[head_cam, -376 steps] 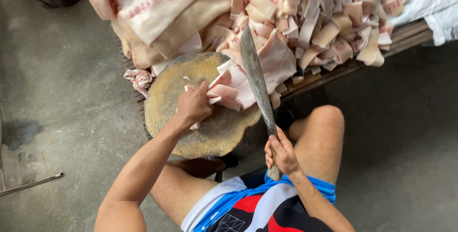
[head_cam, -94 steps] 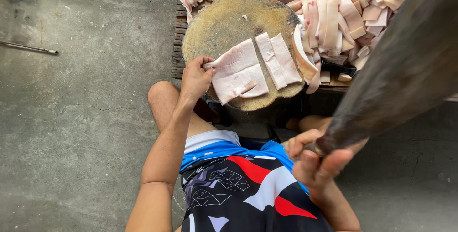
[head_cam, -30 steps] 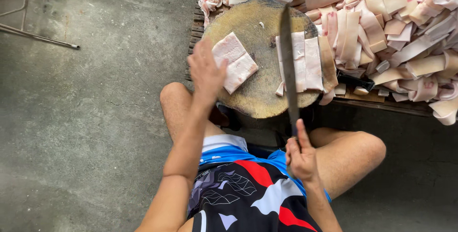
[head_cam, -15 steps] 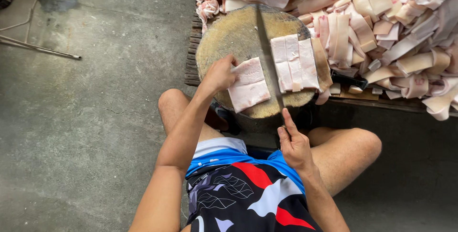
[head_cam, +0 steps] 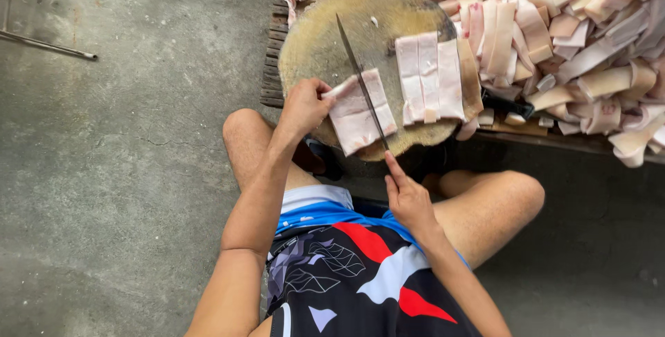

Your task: The person sits on the floor and uses a large knife to slice sheets of raw pork belly into strips on a round wooden cutting board. The person repeatedly picks up sheets, cuts them into uniform strips, and places the cut pieces onto a pile on a nearby table.

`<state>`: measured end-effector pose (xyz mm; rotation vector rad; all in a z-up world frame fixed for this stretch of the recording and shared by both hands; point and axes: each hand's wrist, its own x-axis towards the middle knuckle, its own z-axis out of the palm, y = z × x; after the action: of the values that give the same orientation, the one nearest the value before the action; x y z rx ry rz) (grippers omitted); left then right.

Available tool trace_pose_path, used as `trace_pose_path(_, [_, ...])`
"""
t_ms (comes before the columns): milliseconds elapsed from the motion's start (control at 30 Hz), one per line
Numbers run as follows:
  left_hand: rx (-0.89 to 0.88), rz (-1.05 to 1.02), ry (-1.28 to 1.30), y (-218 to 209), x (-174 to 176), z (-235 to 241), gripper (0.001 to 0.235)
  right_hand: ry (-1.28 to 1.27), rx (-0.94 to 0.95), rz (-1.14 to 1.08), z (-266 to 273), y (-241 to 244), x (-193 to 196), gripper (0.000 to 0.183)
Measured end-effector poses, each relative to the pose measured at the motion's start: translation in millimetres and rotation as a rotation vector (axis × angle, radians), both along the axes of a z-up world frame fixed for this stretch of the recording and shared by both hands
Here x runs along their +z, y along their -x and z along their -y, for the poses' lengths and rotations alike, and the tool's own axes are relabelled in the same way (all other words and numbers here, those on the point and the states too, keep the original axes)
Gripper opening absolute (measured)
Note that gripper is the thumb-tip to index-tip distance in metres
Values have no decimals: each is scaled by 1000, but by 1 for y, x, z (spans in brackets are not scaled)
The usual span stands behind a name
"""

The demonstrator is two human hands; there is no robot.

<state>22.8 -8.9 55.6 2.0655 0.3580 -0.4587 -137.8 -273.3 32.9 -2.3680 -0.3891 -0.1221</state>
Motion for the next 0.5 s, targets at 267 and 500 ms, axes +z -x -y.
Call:
trace_pose_path(267, [40,376,45,-2,-25,4,18,-562,-200,-632,5,-20,51,61])
trace_pose_path(500, [320,227,523,20,-33,-26,24,-528,117,81,17,20,124,65])
